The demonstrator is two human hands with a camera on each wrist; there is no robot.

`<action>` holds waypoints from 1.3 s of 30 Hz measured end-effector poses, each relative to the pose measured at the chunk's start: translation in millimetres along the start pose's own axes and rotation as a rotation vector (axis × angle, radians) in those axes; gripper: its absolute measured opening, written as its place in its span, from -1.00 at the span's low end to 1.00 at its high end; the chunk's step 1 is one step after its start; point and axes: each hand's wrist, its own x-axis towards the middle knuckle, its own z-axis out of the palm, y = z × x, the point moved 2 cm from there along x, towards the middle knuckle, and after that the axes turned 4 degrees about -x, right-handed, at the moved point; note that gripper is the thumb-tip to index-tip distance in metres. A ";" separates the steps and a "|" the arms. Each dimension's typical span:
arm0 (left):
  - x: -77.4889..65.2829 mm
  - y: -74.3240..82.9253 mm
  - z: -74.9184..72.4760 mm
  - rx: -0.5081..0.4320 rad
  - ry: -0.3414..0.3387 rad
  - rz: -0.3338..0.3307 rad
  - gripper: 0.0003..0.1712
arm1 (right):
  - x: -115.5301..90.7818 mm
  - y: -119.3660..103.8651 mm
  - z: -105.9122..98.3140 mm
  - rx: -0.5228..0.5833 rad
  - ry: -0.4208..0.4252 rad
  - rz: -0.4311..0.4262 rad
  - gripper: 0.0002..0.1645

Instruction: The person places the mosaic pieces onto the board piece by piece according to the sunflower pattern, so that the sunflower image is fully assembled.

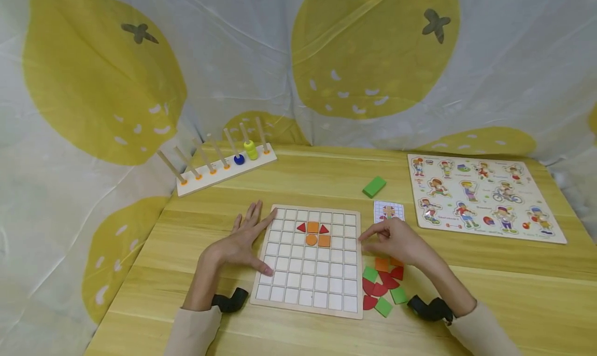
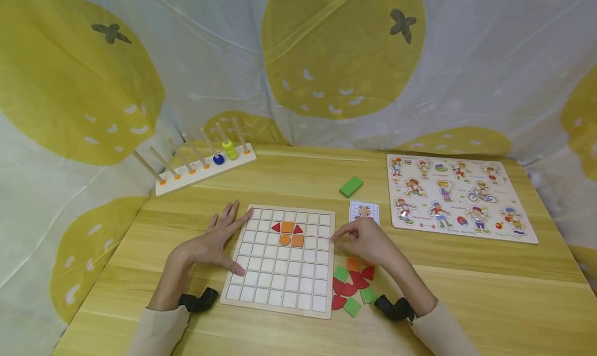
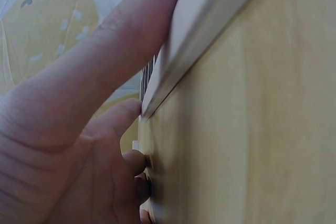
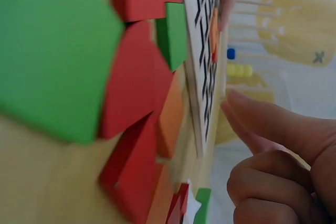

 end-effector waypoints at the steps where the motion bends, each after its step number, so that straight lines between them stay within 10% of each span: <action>1: -0.2 -0.3 0.1 0.002 -0.001 0.000 0.65 | -3.4 2.8 -0.4 0.002 -0.009 0.009 -0.84; 16: -1.8 -3.4 1.8 0.001 0.004 0.007 0.65 | -29.6 36.5 -25.1 -0.010 0.060 0.076 -0.74; 39: -1.3 0.2 -0.2 -0.002 0.002 -0.005 0.64 | -20.4 30.7 -18.2 -0.123 0.192 0.152 -0.73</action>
